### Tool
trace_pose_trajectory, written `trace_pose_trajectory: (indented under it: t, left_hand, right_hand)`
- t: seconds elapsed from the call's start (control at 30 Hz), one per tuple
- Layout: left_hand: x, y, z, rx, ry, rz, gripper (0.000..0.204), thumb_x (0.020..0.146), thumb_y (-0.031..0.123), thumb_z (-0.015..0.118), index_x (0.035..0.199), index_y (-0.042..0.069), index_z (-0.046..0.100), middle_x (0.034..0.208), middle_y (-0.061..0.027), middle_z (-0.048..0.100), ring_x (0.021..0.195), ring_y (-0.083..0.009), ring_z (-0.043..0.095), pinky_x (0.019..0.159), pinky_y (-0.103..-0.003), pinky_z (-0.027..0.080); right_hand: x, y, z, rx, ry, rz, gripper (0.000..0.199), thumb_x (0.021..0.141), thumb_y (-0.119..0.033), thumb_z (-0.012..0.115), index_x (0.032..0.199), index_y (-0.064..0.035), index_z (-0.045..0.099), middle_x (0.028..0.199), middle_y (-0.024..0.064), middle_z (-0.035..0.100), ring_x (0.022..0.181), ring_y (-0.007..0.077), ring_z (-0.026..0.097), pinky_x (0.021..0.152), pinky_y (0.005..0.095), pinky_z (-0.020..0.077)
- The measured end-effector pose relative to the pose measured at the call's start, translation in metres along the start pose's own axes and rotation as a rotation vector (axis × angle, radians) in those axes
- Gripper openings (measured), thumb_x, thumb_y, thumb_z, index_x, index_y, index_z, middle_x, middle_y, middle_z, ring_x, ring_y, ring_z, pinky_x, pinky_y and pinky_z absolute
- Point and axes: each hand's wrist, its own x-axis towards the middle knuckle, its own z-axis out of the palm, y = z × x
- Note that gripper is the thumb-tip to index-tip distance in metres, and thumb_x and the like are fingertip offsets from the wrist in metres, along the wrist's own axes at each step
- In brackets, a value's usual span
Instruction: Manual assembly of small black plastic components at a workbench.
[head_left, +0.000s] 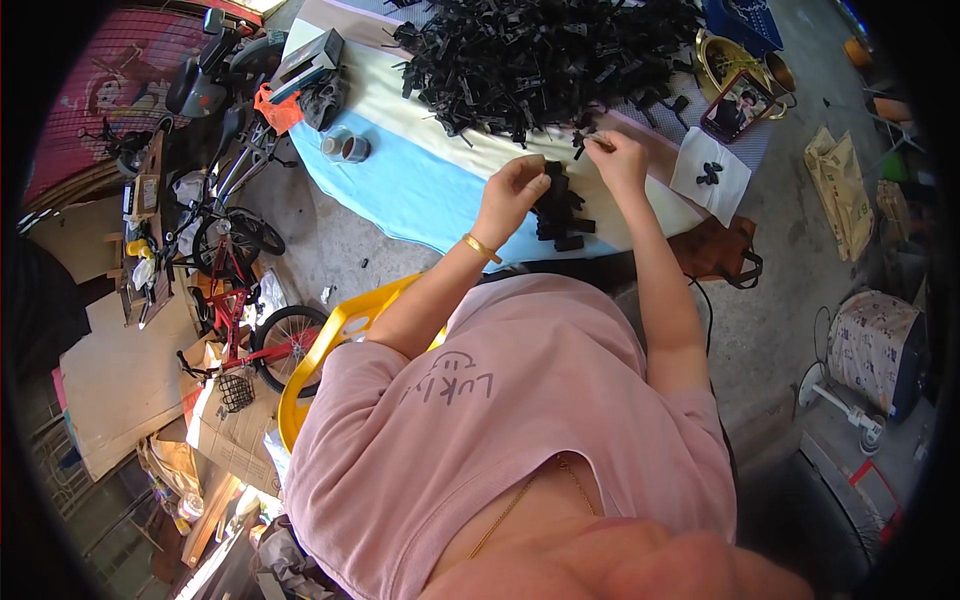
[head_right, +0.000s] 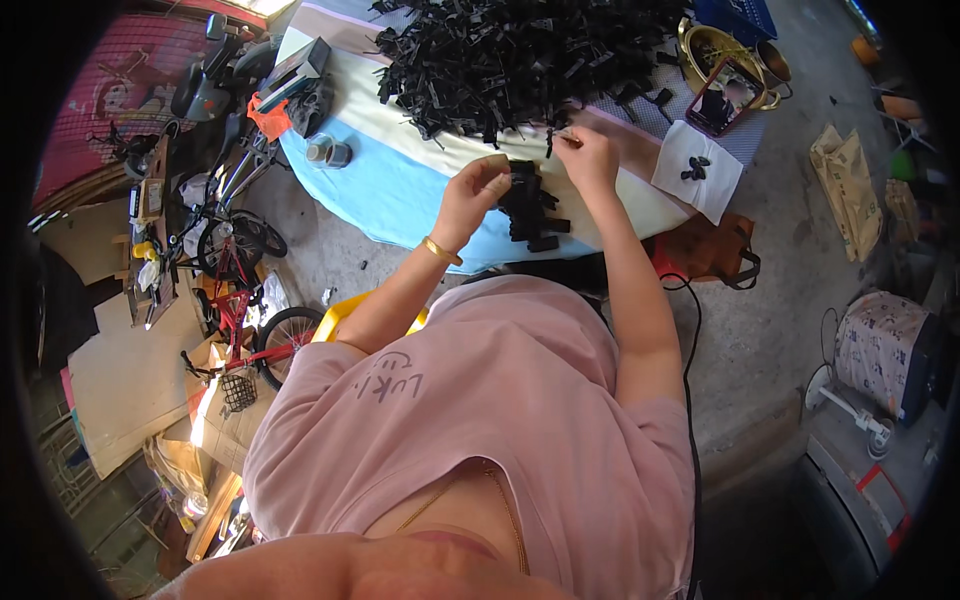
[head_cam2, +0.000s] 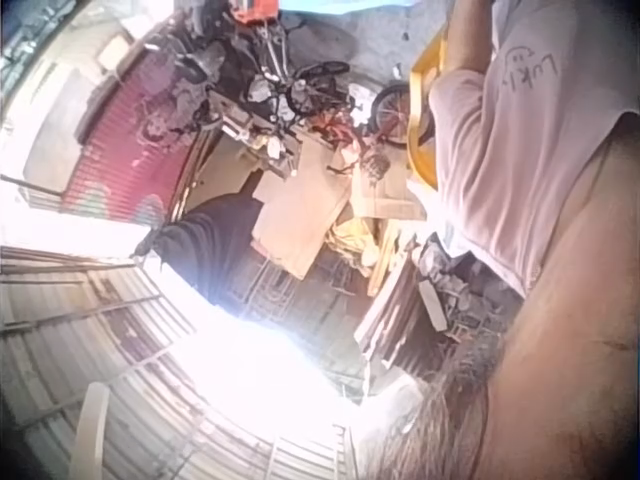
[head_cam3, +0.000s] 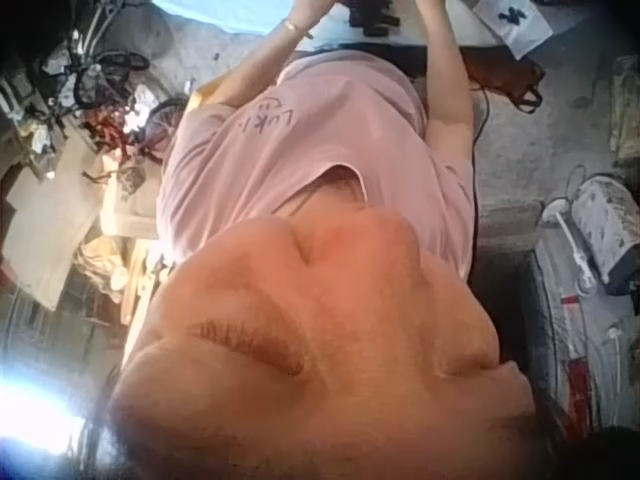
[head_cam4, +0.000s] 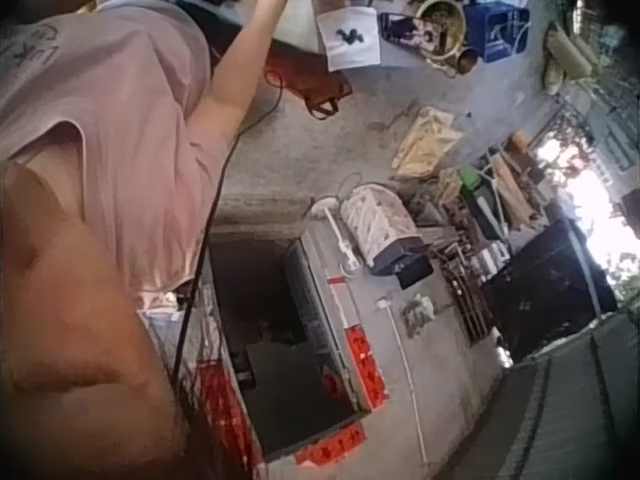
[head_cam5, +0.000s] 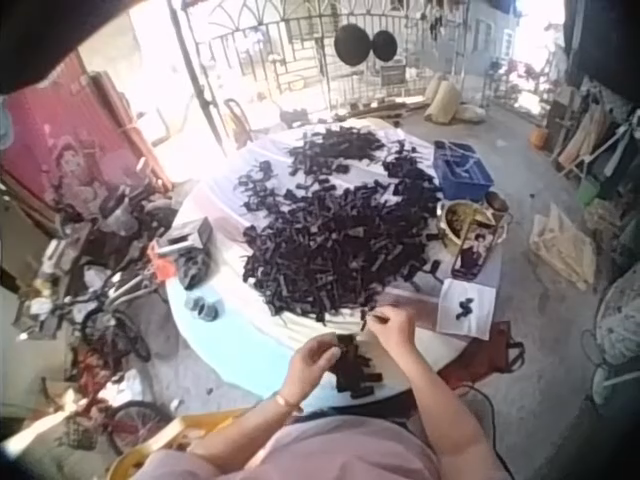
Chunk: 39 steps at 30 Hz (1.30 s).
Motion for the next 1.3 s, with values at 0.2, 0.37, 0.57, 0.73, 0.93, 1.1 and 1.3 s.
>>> trace_pose_trajectory:
  t: [0.2, 0.37, 0.57, 0.73, 0.93, 1.1, 1.3]
  left_hand:
    - [0.013, 0.020, -0.007, -0.543, -0.436, -0.305, 0.066, 0.078, 0.015, 0.067, 0.130, -0.004, 0.031, 0.110, -0.0099, 0.055, 0.098, -0.0138, 0.054, 0.082, -0.025, 0.044]
    - [0.011, 0.040, -0.006, -0.437, -0.523, -0.261, 0.061, 0.076, 0.011, 0.068, 0.126, -0.003, 0.036, 0.110, -0.0113, 0.056, 0.097, -0.0153, 0.055, 0.084, -0.027, 0.044]
    - [-0.001, 0.060, -0.002, -0.416, -0.368, -0.217, 0.044, 0.079, 0.003, 0.062, 0.118, -0.001, 0.041, 0.109, -0.0116, 0.056, 0.099, -0.0166, 0.055, 0.084, -0.028, 0.045]
    - [-0.009, 0.072, 0.008, -0.309, -0.388, 0.048, 0.042, 0.086, 0.000, 0.050, 0.124, -0.002, 0.035, 0.110, -0.0139, 0.054, 0.092, -0.0163, 0.056, 0.082, -0.028, 0.046]
    - [-0.011, 0.068, 0.004, -0.325, -0.266, 0.003, 0.043, 0.086, 0.001, 0.050, 0.124, -0.002, 0.029, 0.104, -0.0128, 0.056, 0.085, -0.0136, 0.057, 0.074, -0.026, 0.049]
    - [-0.021, 0.072, 0.011, -0.321, -0.293, 0.064, 0.042, 0.087, 0.002, 0.049, 0.123, -0.002, 0.029, 0.108, -0.0127, 0.052, 0.087, -0.0133, 0.055, 0.074, -0.025, 0.048]
    - [-0.028, 0.088, 0.005, -0.325, -0.458, -0.061, 0.049, 0.085, 0.003, 0.054, 0.129, -0.001, 0.033, 0.113, -0.0102, 0.051, 0.091, -0.0139, 0.055, 0.078, -0.028, 0.046]
  right_hand:
    - [-0.047, -0.056, -0.046, 0.467, -0.271, -0.168, 0.008, 0.069, -0.003, 0.066, 0.075, 0.0011, 0.061, 0.065, 0.0039, 0.059, 0.060, 0.0075, 0.054, 0.056, 0.0223, 0.0443]
    - [-0.066, -0.060, -0.055, 0.513, -0.254, -0.142, 0.015, 0.069, -0.002, 0.065, 0.082, 0.0020, 0.060, 0.070, 0.0093, 0.061, 0.058, 0.0124, 0.058, 0.055, 0.0225, 0.0459]
    - [-0.072, -0.063, -0.074, 0.796, -0.288, 0.052, 0.012, 0.079, -0.003, 0.059, 0.089, 0.0024, 0.057, 0.074, 0.0001, 0.058, 0.066, 0.0046, 0.052, 0.061, 0.0186, 0.0431]
    - [-0.070, -0.072, -0.085, 0.901, -0.353, 0.093, 0.009, 0.081, -0.003, 0.056, 0.089, 0.0013, 0.058, 0.079, -0.0008, 0.057, 0.068, 0.0037, 0.049, 0.060, 0.0167, 0.0392]
    - [-0.073, -0.079, -0.092, 0.905, -0.299, 0.006, 0.012, 0.078, -0.002, 0.063, 0.088, 0.0021, 0.060, 0.075, -0.0007, 0.060, 0.065, 0.0020, 0.051, 0.059, 0.0149, 0.0410]
    - [-0.075, -0.081, -0.091, 0.836, -0.261, -0.069, 0.011, 0.078, -0.003, 0.063, 0.087, 0.0016, 0.060, 0.075, 0.0001, 0.061, 0.064, 0.0023, 0.052, 0.058, 0.0153, 0.0418]
    - [-0.066, -0.081, -0.081, 0.909, -0.165, 0.028, 0.011, 0.078, -0.004, 0.064, 0.086, 0.0009, 0.058, 0.075, 0.0013, 0.061, 0.064, 0.0044, 0.055, 0.058, 0.0176, 0.0441]
